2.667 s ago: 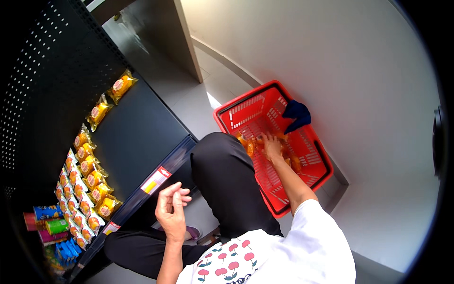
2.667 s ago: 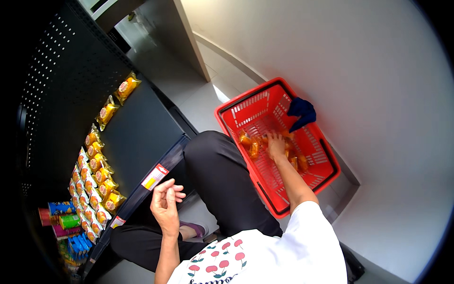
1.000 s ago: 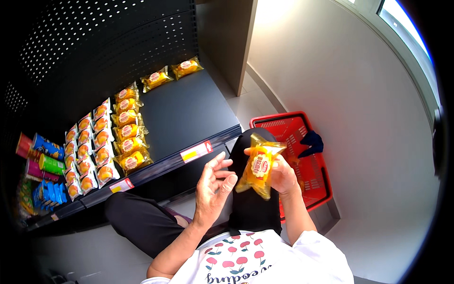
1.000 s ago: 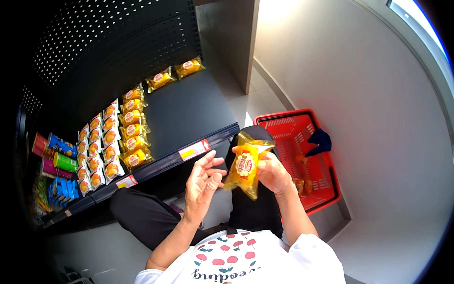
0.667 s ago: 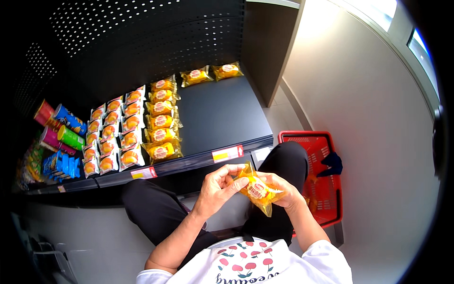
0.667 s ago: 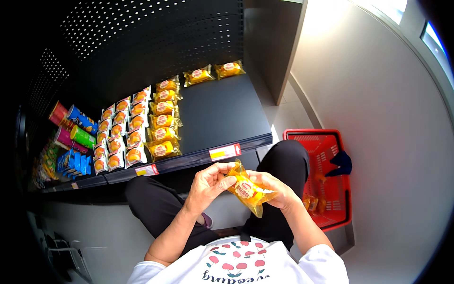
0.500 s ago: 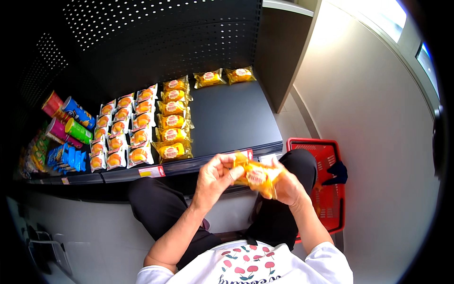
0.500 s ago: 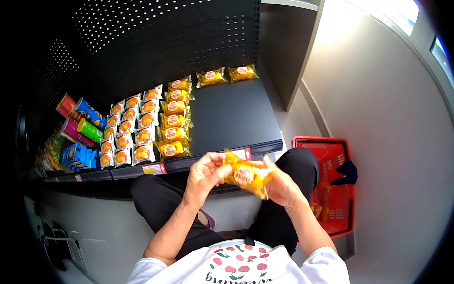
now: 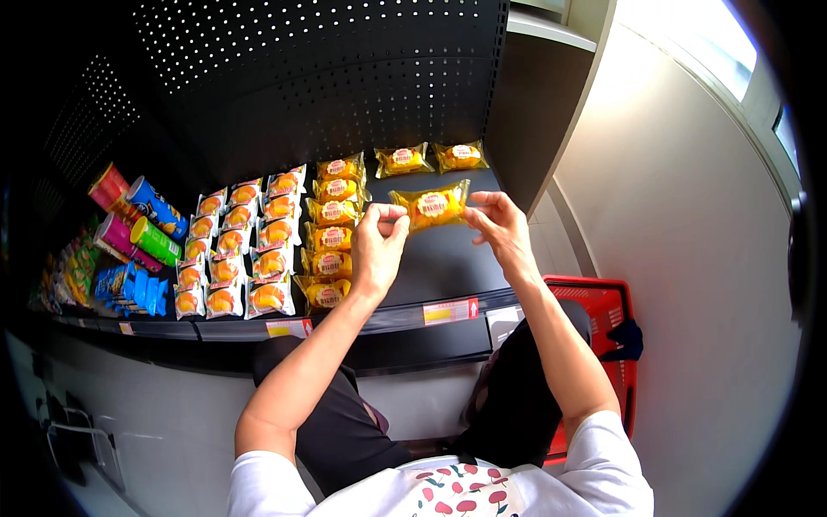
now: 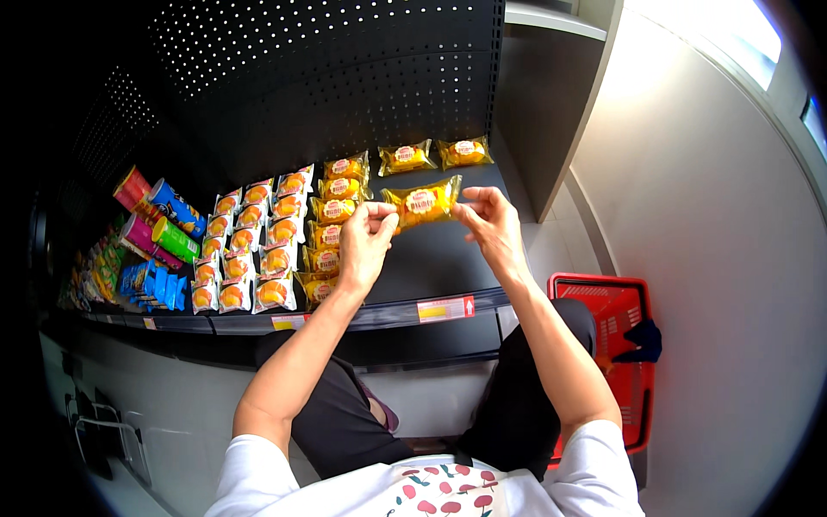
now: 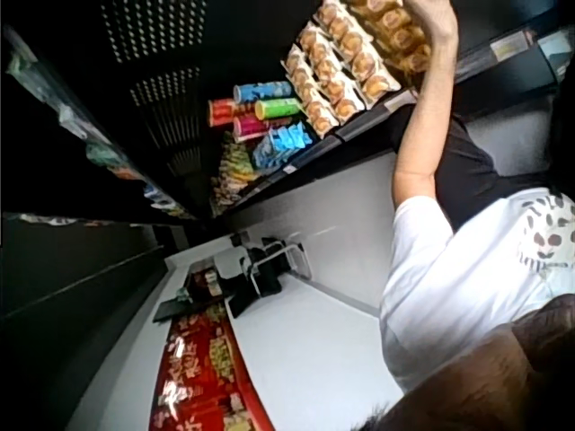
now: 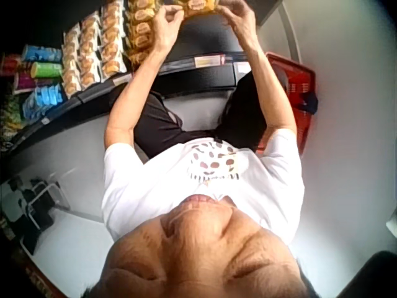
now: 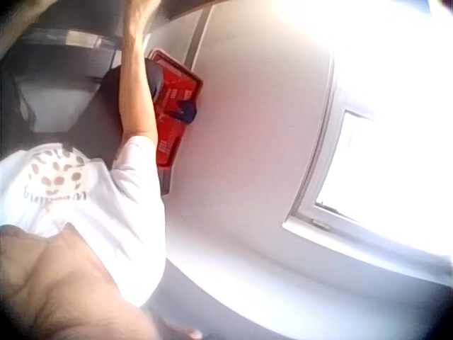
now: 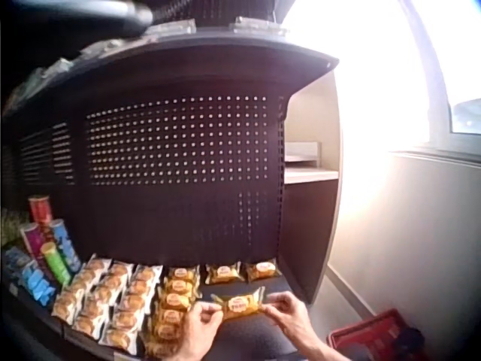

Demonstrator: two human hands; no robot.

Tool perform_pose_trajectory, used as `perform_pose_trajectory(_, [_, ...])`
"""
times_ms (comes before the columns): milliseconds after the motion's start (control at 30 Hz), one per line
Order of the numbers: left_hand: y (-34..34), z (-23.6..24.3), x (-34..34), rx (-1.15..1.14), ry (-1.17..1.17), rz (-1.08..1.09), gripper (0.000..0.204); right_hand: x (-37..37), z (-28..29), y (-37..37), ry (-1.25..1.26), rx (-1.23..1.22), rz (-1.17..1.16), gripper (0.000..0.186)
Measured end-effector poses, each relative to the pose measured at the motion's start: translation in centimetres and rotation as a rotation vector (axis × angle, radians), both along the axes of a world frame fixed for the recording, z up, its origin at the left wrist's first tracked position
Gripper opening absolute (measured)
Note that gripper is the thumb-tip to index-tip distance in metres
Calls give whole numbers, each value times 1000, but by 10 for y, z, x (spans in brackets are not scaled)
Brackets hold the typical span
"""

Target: The person sits on the floor and restocks a store shelf by taking packaged snacks from a red basket and placing them in neat rows. After finishing, the person stands, picks up a broom and dustpan, and walks through the store aisle.

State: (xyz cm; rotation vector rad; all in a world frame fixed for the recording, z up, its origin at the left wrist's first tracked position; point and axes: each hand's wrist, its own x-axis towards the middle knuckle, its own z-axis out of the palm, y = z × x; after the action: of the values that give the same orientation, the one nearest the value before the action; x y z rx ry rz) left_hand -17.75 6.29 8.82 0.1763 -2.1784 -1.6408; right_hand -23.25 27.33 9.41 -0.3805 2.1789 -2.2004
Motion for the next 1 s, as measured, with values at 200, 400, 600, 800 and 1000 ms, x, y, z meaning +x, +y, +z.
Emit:
perform_pose_trajectory(200, [-17, -18, -51, -284, -107, 98, 41, -62, -27, -35, 138, 234, -95, 17])
perform_pose_trajectory(400, [-16, -20, -71, -361, -186, 139, 51, -89, -37, -59, 82, 337, -88, 15])
perform_pose_trajectory(600, [-14, -24, -85, -403, -212, 122, 61, -105, -46, -73, 28, 253, -94, 16])
perform_pose_trajectory(800, [-11, -23, -92, -444, -290, 105, 69, -120, -58, -74, 104, 410, -100, 28])
perform_pose_trajectory(1000, [-12, -20, -93, -437, -299, 114, 70, -118, -57, -80, 109, 343, -123, 32])
